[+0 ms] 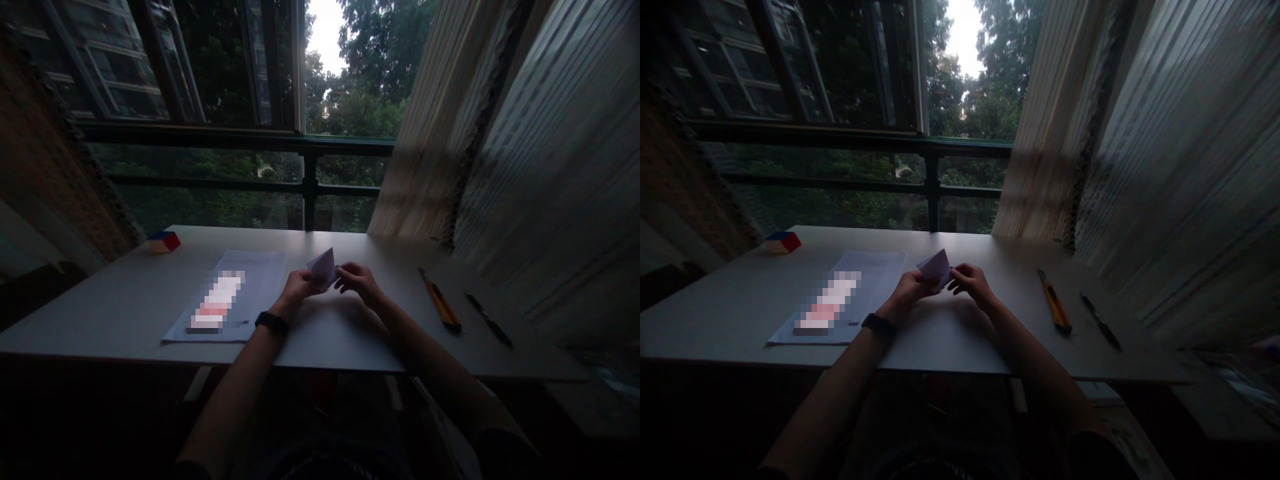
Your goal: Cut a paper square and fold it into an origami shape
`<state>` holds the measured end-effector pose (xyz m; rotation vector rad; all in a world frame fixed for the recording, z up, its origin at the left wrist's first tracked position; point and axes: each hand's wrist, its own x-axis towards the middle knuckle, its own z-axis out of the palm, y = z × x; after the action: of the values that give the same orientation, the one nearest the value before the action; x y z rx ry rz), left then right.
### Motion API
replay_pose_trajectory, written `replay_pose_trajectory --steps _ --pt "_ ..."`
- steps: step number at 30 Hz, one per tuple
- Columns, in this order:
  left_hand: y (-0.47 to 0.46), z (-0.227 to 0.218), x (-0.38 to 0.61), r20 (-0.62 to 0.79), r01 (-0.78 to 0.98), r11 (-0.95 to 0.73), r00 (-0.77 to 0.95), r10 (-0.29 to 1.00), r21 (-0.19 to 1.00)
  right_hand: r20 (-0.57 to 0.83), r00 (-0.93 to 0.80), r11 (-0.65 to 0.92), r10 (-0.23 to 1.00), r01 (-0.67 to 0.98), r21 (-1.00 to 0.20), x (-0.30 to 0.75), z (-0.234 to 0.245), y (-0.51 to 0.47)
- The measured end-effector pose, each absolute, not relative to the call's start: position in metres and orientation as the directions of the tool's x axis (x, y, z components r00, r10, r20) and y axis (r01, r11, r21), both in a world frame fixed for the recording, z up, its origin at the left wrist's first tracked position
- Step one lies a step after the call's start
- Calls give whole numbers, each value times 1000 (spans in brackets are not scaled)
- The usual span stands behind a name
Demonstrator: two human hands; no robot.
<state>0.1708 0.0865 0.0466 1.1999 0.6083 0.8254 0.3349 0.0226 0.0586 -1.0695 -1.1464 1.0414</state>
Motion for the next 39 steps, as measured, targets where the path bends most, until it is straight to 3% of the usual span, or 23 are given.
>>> replay_pose_trajectory --steps 10,16,21,26,29,32,39 --pt "81 53 174 10 -126 67 524 851 990 209 261 199 943 63 -978 329 59 22" --pt "77 57 172 87 -179 13 543 835 984 199 260 191 945 57 -980 330 58 23" --pt "74 63 169 42 -168 87 645 763 982 206 277 193 938 74 -978 334 62 23" --pt "65 77 161 72 -332 205 660 747 921 220 244 185 945 158 -970 343 68 20" --pt "67 76 161 30 -349 283 674 738 893 269 144 207 952 344 -916 347 68 19" --pt "74 68 164 -57 -244 291 669 741 925 356 -12 307 934 536 -787 349 65 20" --pt "79 56 170 -126 -78 220 618 776 972 465 -87 395 881 674 -624 337 64 15"
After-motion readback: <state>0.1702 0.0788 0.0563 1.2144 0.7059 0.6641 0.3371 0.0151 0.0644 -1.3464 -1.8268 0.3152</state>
